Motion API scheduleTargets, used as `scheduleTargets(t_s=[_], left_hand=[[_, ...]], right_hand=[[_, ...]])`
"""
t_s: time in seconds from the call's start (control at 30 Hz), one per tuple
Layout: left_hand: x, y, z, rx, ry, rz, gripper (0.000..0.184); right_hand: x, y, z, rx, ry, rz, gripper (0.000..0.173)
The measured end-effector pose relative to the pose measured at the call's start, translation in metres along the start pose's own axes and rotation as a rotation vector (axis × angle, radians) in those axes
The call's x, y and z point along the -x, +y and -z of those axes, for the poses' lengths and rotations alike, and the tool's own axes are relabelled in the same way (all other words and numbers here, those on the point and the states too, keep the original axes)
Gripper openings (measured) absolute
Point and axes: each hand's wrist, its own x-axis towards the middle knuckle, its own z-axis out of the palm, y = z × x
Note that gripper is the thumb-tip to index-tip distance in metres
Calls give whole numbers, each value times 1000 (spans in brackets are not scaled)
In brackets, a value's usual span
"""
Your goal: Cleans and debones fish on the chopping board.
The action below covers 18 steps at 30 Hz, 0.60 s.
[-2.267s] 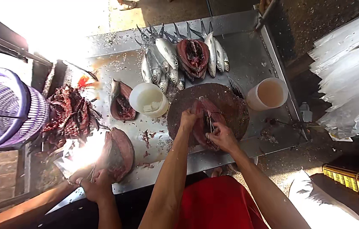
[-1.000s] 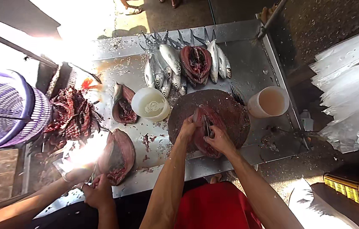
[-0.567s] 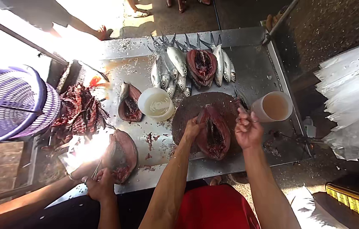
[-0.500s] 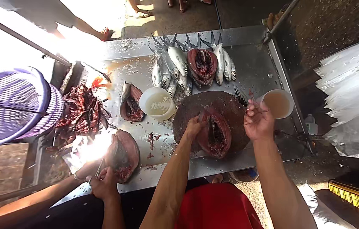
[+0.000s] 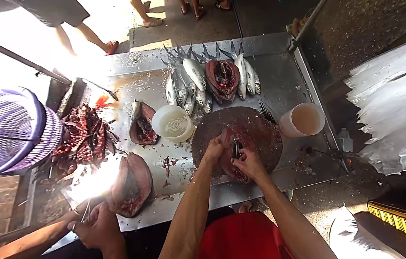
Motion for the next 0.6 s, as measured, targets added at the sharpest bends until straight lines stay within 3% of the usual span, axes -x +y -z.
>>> scheduleTargets(t_s=[0.07,0.13,0.23,0.33,0.4,0.5,0.6], left_hand=[[-2,-2,1,-21,-10,-17,32],[-3,-4,1,-34,-10,-24,31],[-4,-4,1,-20,2,-28,30],[-4,-4,-1,-21,20,-4,30],[-5,-3,-1,-25,20,9,31],[-5,-4,2,-21,6,24,31],[-4,-3,2,-3,-12,11,33]], right_hand=[[-10,-4,2,39,-26,-9,58],[-21,-7,7,-137,-62,-1,50],[-25,-19,18,-910,-61,-79,23],[-12,-29,38,-1325,50,36,27],[1,-32,56,-1329,203,224,27],[11,-17,70,-1051,544,385,32],[8,9,58,-949,693,210,34]])
